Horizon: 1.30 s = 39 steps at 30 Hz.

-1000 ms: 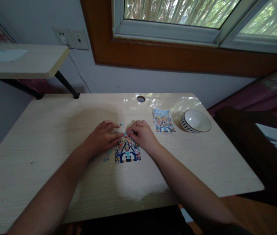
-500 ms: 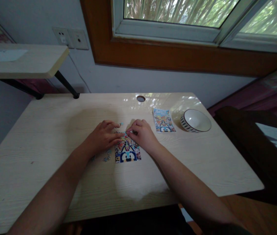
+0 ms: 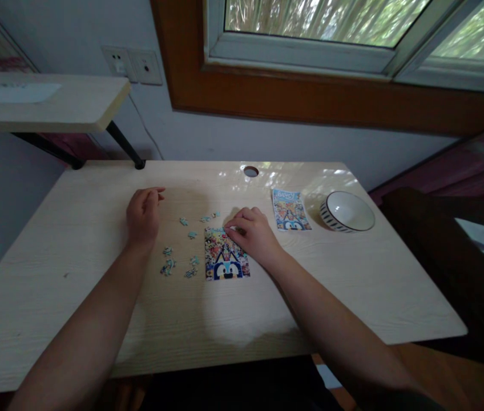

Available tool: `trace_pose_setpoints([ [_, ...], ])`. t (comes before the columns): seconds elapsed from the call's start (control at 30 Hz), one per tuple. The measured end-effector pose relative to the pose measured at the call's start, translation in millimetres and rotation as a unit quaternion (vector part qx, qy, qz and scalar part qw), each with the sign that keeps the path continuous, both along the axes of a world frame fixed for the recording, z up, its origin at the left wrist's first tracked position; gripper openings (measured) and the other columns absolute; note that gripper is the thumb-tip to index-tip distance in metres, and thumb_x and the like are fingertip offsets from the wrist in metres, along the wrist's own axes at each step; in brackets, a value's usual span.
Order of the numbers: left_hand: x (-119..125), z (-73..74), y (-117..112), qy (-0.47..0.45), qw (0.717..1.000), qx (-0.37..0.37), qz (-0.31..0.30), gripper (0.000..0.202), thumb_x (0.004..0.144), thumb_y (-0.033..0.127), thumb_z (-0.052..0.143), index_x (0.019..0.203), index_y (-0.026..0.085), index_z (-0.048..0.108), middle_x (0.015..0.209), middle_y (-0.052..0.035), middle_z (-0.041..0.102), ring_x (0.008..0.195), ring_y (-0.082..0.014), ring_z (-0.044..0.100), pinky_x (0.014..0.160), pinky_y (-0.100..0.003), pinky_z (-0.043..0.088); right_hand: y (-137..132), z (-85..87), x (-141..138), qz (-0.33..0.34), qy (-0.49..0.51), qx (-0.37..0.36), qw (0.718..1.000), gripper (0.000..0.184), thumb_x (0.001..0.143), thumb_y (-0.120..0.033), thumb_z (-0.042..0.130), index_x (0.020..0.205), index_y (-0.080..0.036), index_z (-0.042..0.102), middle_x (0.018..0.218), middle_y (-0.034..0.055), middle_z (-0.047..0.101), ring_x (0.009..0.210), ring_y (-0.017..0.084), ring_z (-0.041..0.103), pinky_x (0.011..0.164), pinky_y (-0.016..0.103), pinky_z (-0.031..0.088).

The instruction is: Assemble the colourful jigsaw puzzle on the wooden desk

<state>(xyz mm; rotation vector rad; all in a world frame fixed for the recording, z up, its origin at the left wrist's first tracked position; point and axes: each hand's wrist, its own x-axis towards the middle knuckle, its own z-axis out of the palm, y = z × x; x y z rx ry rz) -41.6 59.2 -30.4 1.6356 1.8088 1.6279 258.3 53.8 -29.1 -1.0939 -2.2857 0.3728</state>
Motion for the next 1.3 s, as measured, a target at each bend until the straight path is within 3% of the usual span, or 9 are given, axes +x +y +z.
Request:
trace_pose_setpoints([
  [0.13, -3.2, -7.6, 5.8, -0.083, 0.996, -0.015, 0.021, 0.033, 0.101, 0.039, 0.047, 0.106, 0.02, 0.073, 0.094, -0.005, 0.069, 0.088, -0.0164, 0.065, 0.081, -0.028, 0.052, -7.9, 4.1, -6.8, 0.041, -0.005, 0.013, 0.999, 0.011, 0.096, -0.032, 0.07, 0.097, -0.027, 0.079, 0.1, 0.0055, 0.07, 0.096, 0.024, 0.055, 0.084, 0.039, 0.039],
  [0.33, -2.4, -7.2, 6.2, -0.07, 0.997, -0.027, 0.019, 0.031, 0.099, 0.038, 0.049, 0.104, 0.02, 0.074, 0.096, -0.0049, 0.07, 0.092, -0.0168, 0.066, 0.083, -0.028, 0.053, -31.5, 13.2, -25.7, 0.15, -0.017, -0.008, 0.988, 0.017, 0.097, -0.037, 0.069, 0.107, -0.027, 0.079, 0.102, 0.0062, 0.07, 0.1, 0.024, 0.056, 0.087, 0.04, 0.039],
  [0.53, -3.0, -8.1, 7.2, -0.055, 0.997, -0.049, 0.028, 0.027, 0.094, 0.033, 0.054, 0.106, 0.021, 0.075, 0.098, -0.0048, 0.071, 0.093, -0.0178, 0.066, 0.083, -0.028, 0.053, -52.7, 13.3, -40.0, 0.204, -0.044, -0.022, 0.978, 0.019, 0.094, -0.04, 0.072, 0.108, -0.029, 0.078, 0.104, 0.0057, 0.069, 0.1, 0.025, 0.054, 0.087, 0.04, 0.038],
  [0.97, 0.8, -2.5, 5.7, -0.018, 0.998, -0.044, 0.029, 0.022, 0.09, 0.029, 0.058, 0.101, 0.022, 0.075, 0.098, -0.0044, 0.072, 0.093, -0.0193, 0.068, 0.084, -0.031, 0.054, -64.2, 7.0, -56.1, 0.178, -0.068, -0.006, 0.982, 0.015, 0.101, -0.034, 0.065, 0.098, -0.026, 0.077, 0.094, 0.0053, 0.067, 0.096, 0.023, 0.05, 0.083, 0.039, 0.035],
  [1.3, 1.9, -0.9, 3.9, -0.019, 0.998, -0.05, 0.019, 0.024, 0.089, 0.029, 0.057, 0.101, 0.021, 0.075, 0.098, -0.0039, 0.072, 0.093, -0.0187, 0.068, 0.084, -0.031, 0.053, -64.3, 6.5, -56.8, 0.188, -0.06, -0.008, 0.98, 0.014, 0.102, -0.031, 0.062, 0.099, -0.023, 0.073, 0.101, 0.0061, 0.067, 0.099, 0.024, 0.049, 0.085, 0.038, 0.037],
])
